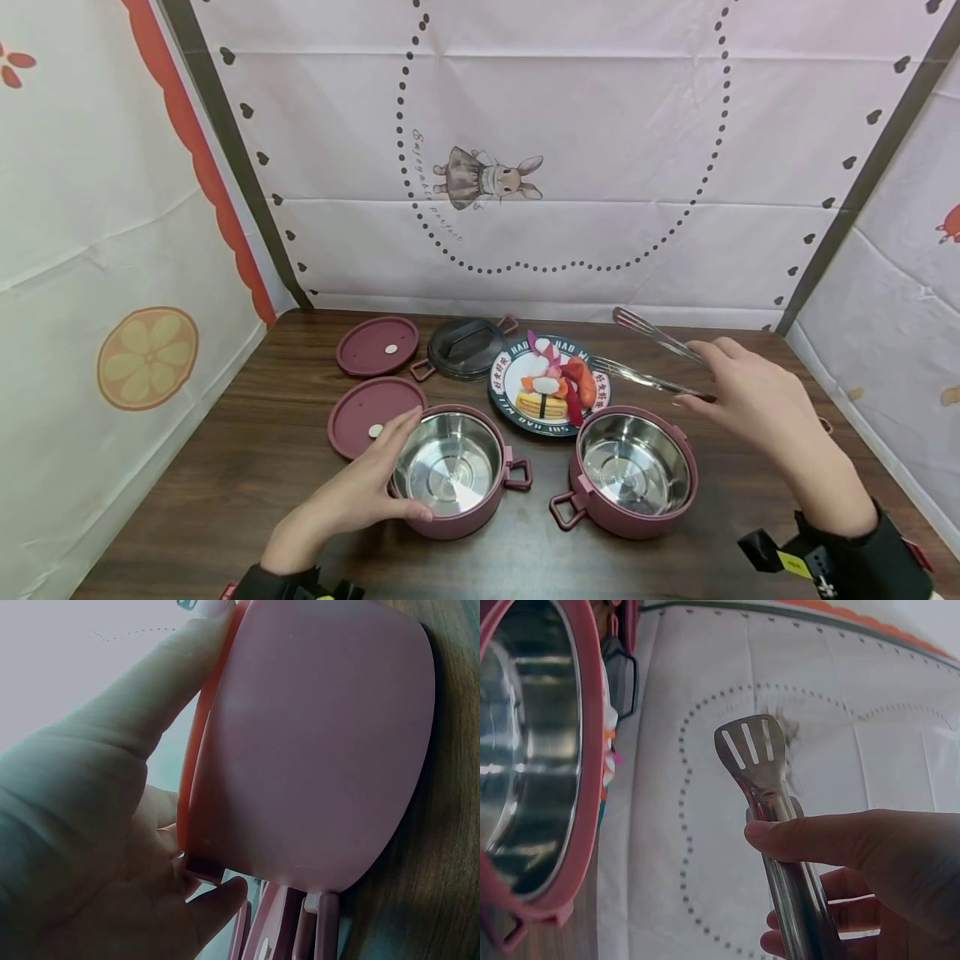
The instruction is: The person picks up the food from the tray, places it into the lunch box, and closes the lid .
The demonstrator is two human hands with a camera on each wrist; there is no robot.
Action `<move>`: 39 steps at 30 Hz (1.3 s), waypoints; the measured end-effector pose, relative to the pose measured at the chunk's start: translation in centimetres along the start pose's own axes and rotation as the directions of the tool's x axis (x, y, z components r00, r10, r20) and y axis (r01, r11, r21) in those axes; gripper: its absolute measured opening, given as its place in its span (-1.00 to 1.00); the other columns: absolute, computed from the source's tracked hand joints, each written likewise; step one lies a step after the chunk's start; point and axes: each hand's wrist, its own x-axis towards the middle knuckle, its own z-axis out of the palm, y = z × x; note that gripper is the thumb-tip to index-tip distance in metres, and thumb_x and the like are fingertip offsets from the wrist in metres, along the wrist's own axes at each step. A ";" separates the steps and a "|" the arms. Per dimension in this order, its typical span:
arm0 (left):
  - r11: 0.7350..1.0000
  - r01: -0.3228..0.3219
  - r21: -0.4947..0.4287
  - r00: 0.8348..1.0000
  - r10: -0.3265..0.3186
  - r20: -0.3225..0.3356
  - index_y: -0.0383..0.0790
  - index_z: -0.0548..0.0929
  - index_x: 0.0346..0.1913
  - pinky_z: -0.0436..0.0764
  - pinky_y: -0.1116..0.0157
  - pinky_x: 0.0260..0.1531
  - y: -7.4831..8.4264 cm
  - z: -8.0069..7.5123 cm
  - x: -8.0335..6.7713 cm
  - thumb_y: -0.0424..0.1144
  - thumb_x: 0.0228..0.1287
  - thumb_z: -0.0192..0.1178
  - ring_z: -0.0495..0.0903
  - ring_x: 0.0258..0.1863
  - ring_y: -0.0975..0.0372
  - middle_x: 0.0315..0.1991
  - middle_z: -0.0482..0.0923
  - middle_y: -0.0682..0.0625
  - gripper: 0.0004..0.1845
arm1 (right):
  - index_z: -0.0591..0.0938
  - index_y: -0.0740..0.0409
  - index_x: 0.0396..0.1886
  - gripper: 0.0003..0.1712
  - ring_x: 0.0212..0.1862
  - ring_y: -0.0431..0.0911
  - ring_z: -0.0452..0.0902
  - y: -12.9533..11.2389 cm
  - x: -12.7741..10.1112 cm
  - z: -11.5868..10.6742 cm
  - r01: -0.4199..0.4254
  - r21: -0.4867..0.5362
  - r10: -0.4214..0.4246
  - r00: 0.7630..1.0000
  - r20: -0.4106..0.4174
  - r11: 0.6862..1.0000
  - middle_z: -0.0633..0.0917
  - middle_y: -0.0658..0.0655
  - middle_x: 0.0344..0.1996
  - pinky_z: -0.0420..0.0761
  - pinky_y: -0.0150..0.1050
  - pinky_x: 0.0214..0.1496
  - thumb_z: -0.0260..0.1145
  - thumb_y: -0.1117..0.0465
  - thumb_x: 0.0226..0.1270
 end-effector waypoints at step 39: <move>1.000 0.010 -0.012 1.000 -0.010 0.018 -0.25 -0.03 0.59 0.32 -0.24 0.35 0.1 -0.1 0.0 0.14 -0.06 0.53 0.10 0.52 -0.21 0.58 -0.05 -0.26 0.28 | 0.78 0.08 -0.25 -0.82 -0.30 0.01 0.68 -4.8 7.2 5.1 0.152 -0.056 -0.135 0.963 0.233 0.987 0.77 0.09 -0.35 0.64 -0.04 -0.42 0.49 0.17 0.13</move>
